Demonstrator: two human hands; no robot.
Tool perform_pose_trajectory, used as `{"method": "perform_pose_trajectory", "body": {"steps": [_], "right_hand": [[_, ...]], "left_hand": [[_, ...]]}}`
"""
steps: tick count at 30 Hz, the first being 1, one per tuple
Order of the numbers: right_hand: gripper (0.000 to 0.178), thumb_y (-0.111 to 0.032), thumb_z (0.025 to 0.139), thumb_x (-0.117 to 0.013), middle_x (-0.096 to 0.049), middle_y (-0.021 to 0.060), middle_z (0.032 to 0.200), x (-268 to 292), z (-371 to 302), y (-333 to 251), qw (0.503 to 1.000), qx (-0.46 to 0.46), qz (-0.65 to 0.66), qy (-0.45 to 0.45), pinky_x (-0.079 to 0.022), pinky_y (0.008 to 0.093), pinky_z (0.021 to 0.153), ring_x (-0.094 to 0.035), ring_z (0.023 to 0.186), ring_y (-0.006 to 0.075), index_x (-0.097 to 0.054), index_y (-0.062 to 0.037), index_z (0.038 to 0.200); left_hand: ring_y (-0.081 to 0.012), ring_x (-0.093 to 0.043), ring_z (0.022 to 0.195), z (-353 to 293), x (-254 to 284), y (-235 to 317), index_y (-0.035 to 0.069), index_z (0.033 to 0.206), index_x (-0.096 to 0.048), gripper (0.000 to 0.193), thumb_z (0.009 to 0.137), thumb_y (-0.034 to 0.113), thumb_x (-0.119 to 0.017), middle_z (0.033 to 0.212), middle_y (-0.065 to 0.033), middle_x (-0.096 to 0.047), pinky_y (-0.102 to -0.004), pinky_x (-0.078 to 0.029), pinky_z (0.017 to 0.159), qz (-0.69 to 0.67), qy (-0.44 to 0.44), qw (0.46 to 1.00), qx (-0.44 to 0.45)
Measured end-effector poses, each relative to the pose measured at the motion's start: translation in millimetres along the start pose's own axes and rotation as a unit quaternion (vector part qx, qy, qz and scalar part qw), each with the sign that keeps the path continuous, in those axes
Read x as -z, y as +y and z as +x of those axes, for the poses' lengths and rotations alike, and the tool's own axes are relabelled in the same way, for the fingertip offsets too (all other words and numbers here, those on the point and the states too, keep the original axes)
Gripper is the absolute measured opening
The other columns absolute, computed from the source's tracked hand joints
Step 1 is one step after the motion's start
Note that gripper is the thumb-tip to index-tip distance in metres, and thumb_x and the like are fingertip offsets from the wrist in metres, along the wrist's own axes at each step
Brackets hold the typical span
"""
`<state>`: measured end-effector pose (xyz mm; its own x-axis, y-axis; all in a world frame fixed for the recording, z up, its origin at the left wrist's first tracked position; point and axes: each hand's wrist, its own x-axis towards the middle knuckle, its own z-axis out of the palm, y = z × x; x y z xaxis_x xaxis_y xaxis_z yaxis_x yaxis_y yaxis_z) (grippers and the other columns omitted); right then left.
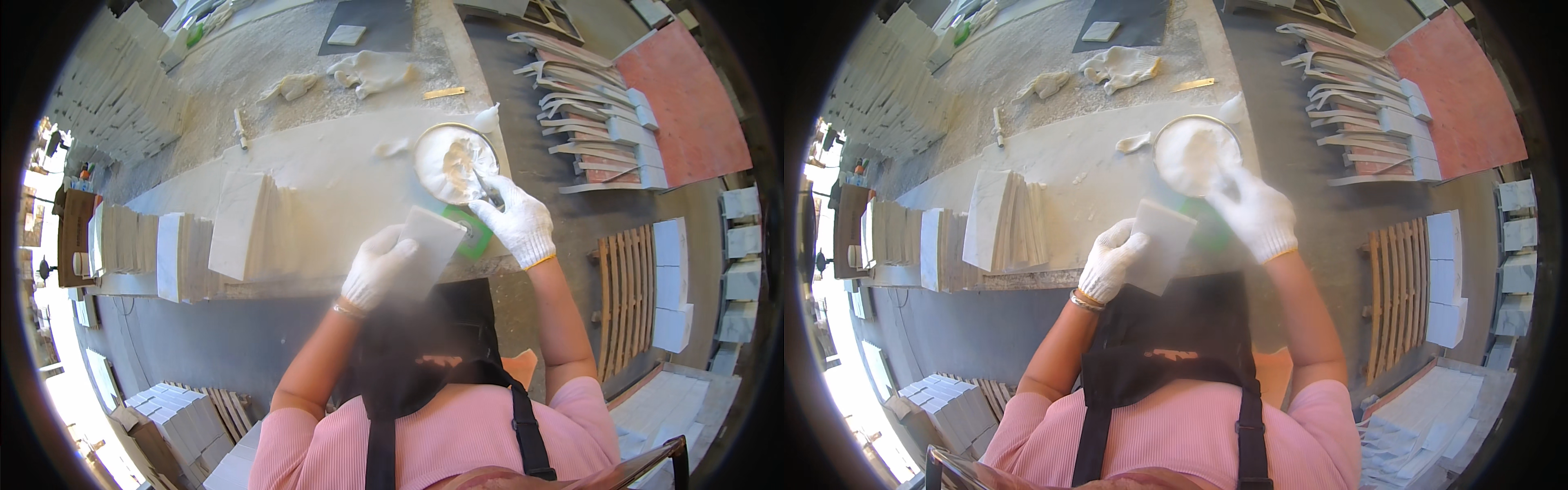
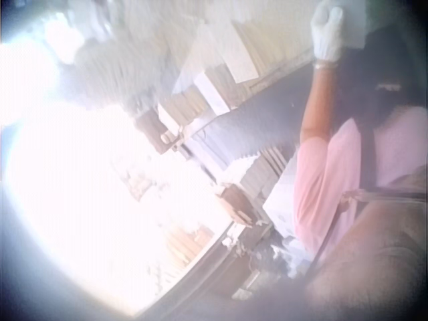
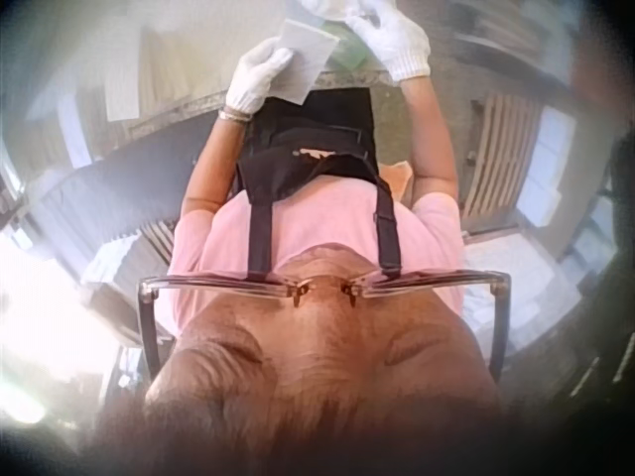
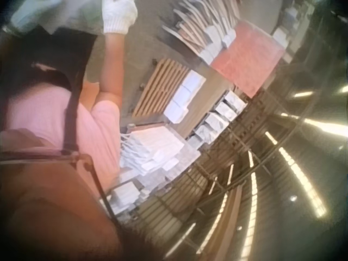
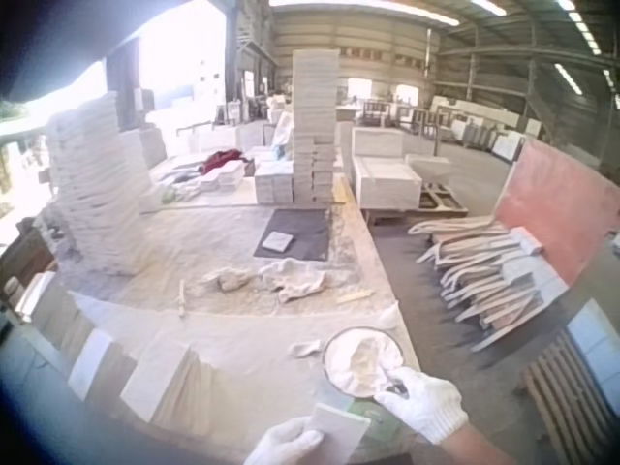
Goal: The person applies a white paste to the edges of small rectangular tiles using a small spatula, then rubs the edges with a green block. They repeat this process on multiple tiles, stacking the treated tiles on the table.
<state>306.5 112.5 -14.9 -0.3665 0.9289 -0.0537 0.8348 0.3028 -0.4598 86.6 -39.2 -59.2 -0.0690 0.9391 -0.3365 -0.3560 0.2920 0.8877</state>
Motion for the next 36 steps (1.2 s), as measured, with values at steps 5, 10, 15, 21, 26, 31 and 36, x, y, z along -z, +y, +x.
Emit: {"method": "perform_pose_trajectory", "body": {"steps": [5,10,15,21,26,31,36], "right_hand": [[0.035,-0.039,0.097,-0.066,-0.077,0.0115,0.105,-5,18,3,0.999,0.018,-0.034,0.005,-0.056,0.048,0.08,-0.072,0.095,0.037,-0.071,-0.0255,0.128],[0.023,-0.026,0.096,-0.067,-0.077,0.0117,0.107,12,28,20,0.993,0.069,0.025,0.093,-0.057,0.0417,0.081,-0.073,0.093,0.0342,-0.077,-0.0218,0.117],[0.025,-0.011,0.097,-0.068,-0.073,0.0027,0.089,22,37,26,0.955,-0.052,0.293,0.004,-0.053,0.0241,0.064,-0.065,0.075,0.0068,-0.076,-0.0027,0.119],[0.025,-0.009,0.096,-0.068,-0.075,0.0049,0.091,12,44,19,0.92,-0.081,0.379,-0.057,-0.05,0.0241,0.061,-0.065,0.072,0.0084,-0.076,-0.001,0.118],[0.025,-0.01,0.095,-0.068,-0.075,0.0043,0.088,7,49,19,0.914,-0.099,0.382,-0.093,-0.046,0.0228,0.057,-0.061,0.064,0.0075,-0.076,-0.0025,0.118],[0.026,-0.013,0.094,-0.069,-0.075,0.0032,0.084,9,48,21,0.891,-0.13,0.423,-0.106,-0.042,0.0212,0.052,-0.06,0.061,0.0062,-0.076,-0.0037,0.117],[0.026,-0.013,0.095,-0.068,-0.075,0.0031,0.084,15,40,18,0.87,-0.135,0.465,-0.092,-0.043,0.0203,0.052,-0.061,0.061,0.0058,-0.076,-0.0031,0.118]], "left_hand": [[-0.0101,-0.063,0.093,26,0,10,-0.004,0.13,-0.066,0.042,0.101,0.027,-0.068,0.108,-0.0033,-0.071,-0.0276,-0.052,0.084,0.0,0.003,0.999,0.035],[-0.01,-0.063,0.092,48,2,23,-0.003,0.126,-0.069,0.041,0.1,0.028,-0.07,0.106,-0.0022,-0.071,-0.0279,-0.052,0.084,0.025,-0.017,0.999,0.039],[-0.0101,-0.062,0.093,65,5,26,-0.003,0.125,-0.069,0.04,0.099,0.028,-0.07,0.106,-0.0025,-0.071,-0.0283,-0.052,0.085,0.055,-0.012,0.998,0.033],[-0.0119,-0.064,0.098,75,7,19,-0.004,0.125,-0.07,0.042,0.098,0.029,-0.072,0.109,-0.0055,-0.073,-0.0301,-0.053,0.089,0.079,-0.008,0.996,0.036],[-0.0128,-0.066,0.1,79,8,16,-0.004,0.126,-0.07,0.043,0.097,0.028,-0.073,0.112,-0.0073,-0.074,-0.0309,-0.054,0.09,0.085,-0.016,0.995,0.041],[-0.0127,-0.065,0.1,80,9,15,-0.005,0.127,-0.069,0.046,0.097,0.031,-0.073,0.111,-0.0071,-0.073,-0.0307,-0.053,0.09,0.094,-0.022,0.994,0.043],[-0.0127,-0.065,0.1,80,10,15,-0.005,0.126,-0.069,0.048,0.097,0.033,-0.073,0.111,-0.0075,-0.073,-0.0306,-0.053,0.09,0.093,-0.027,0.994,0.049]]}}
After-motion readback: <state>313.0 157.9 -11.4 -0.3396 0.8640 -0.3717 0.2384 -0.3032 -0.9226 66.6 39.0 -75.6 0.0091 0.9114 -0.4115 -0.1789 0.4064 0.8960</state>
